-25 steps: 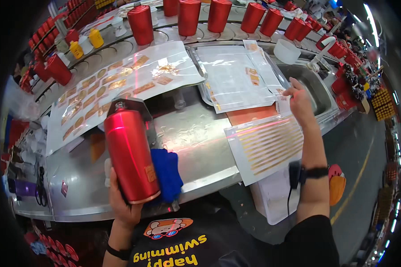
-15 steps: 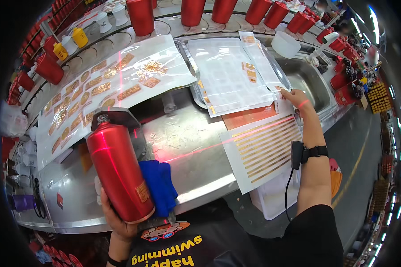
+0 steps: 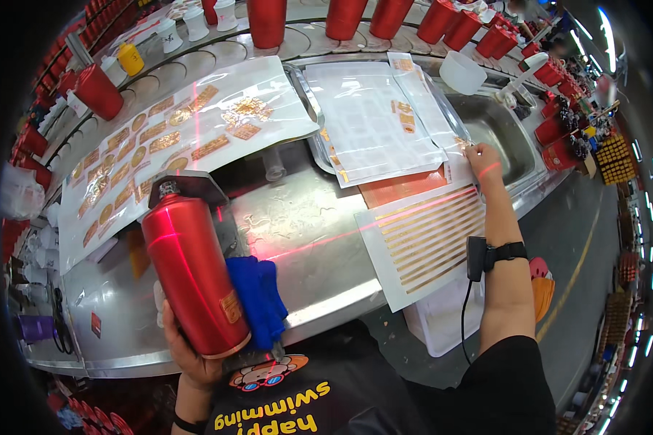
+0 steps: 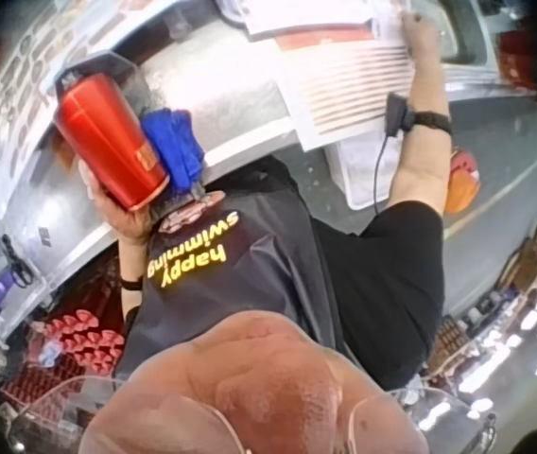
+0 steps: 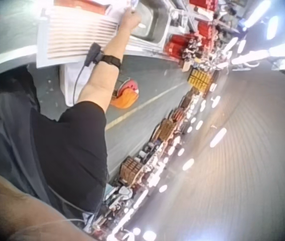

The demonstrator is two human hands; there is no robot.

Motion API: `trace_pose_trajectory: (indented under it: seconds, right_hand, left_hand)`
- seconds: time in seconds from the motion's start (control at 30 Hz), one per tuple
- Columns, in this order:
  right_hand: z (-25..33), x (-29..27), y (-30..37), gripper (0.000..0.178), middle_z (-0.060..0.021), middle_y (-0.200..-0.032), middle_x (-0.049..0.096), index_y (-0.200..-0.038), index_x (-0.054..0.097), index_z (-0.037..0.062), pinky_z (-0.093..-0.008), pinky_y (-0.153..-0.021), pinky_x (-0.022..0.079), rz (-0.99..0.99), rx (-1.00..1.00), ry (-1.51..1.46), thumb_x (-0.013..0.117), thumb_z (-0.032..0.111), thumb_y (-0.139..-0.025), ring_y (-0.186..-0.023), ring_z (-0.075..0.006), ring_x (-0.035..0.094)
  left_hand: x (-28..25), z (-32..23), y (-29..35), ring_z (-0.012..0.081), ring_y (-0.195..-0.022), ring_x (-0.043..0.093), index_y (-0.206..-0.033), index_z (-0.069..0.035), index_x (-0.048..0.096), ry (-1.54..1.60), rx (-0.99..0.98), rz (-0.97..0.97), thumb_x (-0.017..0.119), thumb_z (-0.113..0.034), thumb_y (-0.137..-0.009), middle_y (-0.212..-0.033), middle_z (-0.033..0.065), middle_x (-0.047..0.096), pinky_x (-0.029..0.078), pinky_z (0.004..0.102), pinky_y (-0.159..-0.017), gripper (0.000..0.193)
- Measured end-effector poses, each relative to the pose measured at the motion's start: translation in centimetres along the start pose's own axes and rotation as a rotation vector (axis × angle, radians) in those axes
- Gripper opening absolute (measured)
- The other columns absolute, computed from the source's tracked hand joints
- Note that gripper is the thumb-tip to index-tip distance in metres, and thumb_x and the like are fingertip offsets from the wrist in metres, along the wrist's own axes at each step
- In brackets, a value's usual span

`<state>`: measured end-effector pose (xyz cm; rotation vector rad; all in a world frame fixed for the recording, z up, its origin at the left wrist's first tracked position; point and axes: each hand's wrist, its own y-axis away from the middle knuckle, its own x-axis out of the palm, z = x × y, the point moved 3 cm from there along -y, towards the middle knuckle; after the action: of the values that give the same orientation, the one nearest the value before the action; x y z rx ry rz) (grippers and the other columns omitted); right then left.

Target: The worker applies decorative labels and protective tape to red cylindrical bottles, smoothing them with a handheld pad.

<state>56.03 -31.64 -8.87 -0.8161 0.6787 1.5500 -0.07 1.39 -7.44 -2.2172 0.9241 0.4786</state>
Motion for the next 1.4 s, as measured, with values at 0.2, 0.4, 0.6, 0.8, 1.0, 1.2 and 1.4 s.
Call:
trace_pose_trajectory:
  seconds: [0.2,0.4,0.6,0.8,1.0,1.2,1.4]
  right_hand:
    - [1.2,-1.1,1.7,0.017,-0.0196,-0.089,0.064,-0.079,0.066,-0.0006,-0.0423,-0.074,0.049,-0.562,-0.627,0.345,0.066,0.016,-0.082,-0.081,-0.0367,0.062]
    - [2.3,-0.7,1.1,0.012,-0.0167,-0.097,0.063,-0.085,0.069,0.0026,-0.0437,-0.086,0.047,-0.496,-0.568,0.254,0.066,0.013,-0.083,-0.093,-0.0355,0.060]
    - [3.1,0.2,-1.3,0.017,-0.0056,-0.126,0.051,-0.101,0.069,0.0166,-0.0443,-0.098,0.045,-0.126,-0.312,0.572,0.063,0.020,-0.086,-0.119,-0.0331,0.045]
    - [4.3,-1.0,-0.4,0.013,-0.0069,-0.120,0.053,-0.096,0.067,0.0126,-0.0440,-0.096,0.045,-0.204,-0.342,0.583,0.064,0.017,-0.085,-0.116,-0.0337,0.047]
    - [14.1,-1.6,9.3,0.008,-0.0123,-0.111,0.058,-0.091,0.063,0.0043,-0.0392,-0.085,0.045,-0.236,-0.901,-0.007,0.064,0.010,-0.085,-0.102,-0.0315,0.055]
    - [26.4,-1.6,25.4,0.003,-0.0109,-0.114,0.057,-0.090,0.060,0.0019,-0.0245,-0.069,0.043,0.210,-0.991,-0.588,0.062,0.003,-0.088,-0.087,-0.0145,0.055]
    - [28.7,0.3,30.7,0.006,-0.0122,-0.115,0.057,-0.094,0.062,0.0010,-0.0266,-0.078,0.045,0.359,-1.097,-0.726,0.061,0.006,-0.091,-0.096,-0.0180,0.055]
  left_hand:
    - [0.2,-1.1,-1.0,0.0337,-0.139,0.032,-0.148,0.008,0.017,-0.060,-0.003,0.061,0.053,-0.054,-0.093,-0.151,0.0245,0.028,0.025,0.0426,-0.113,0.090]
    - [-0.7,-1.7,-1.4,0.0358,-0.137,0.035,-0.146,0.009,0.020,-0.013,0.015,0.103,0.053,-0.053,-0.093,-0.149,0.0266,0.030,0.026,0.0425,-0.113,0.088]
    - [-1.9,-2.5,-1.1,0.0418,-0.139,0.032,-0.143,0.010,0.028,-0.164,0.098,0.122,0.049,-0.057,-0.093,-0.147,0.0311,0.032,0.024,0.0453,-0.113,0.087]
    - [-2.9,-3.9,-1.2,0.0427,-0.139,0.032,-0.140,0.009,0.035,-0.199,0.142,0.124,0.047,-0.055,-0.094,-0.148,0.0312,0.031,0.024,0.0469,-0.113,0.080]
    - [-3.8,-6.4,-5.7,0.0407,-0.131,0.042,-0.113,0.000,0.059,0.057,0.143,0.053,0.057,-0.035,-0.094,-0.143,0.0286,0.039,0.031,0.0441,-0.108,0.040]
    - [-0.8,-12.0,-11.0,0.0432,-0.123,0.040,-0.114,-0.003,0.058,-0.017,0.242,0.043,0.070,-0.022,-0.082,-0.129,0.0275,0.048,0.030,0.0474,-0.104,0.038]
    - [-0.3,-10.8,-11.3,0.0413,-0.135,0.029,-0.097,-0.005,0.062,0.048,0.176,0.009,0.064,-0.019,-0.090,-0.140,0.0246,0.043,0.022,0.0465,-0.110,0.016]
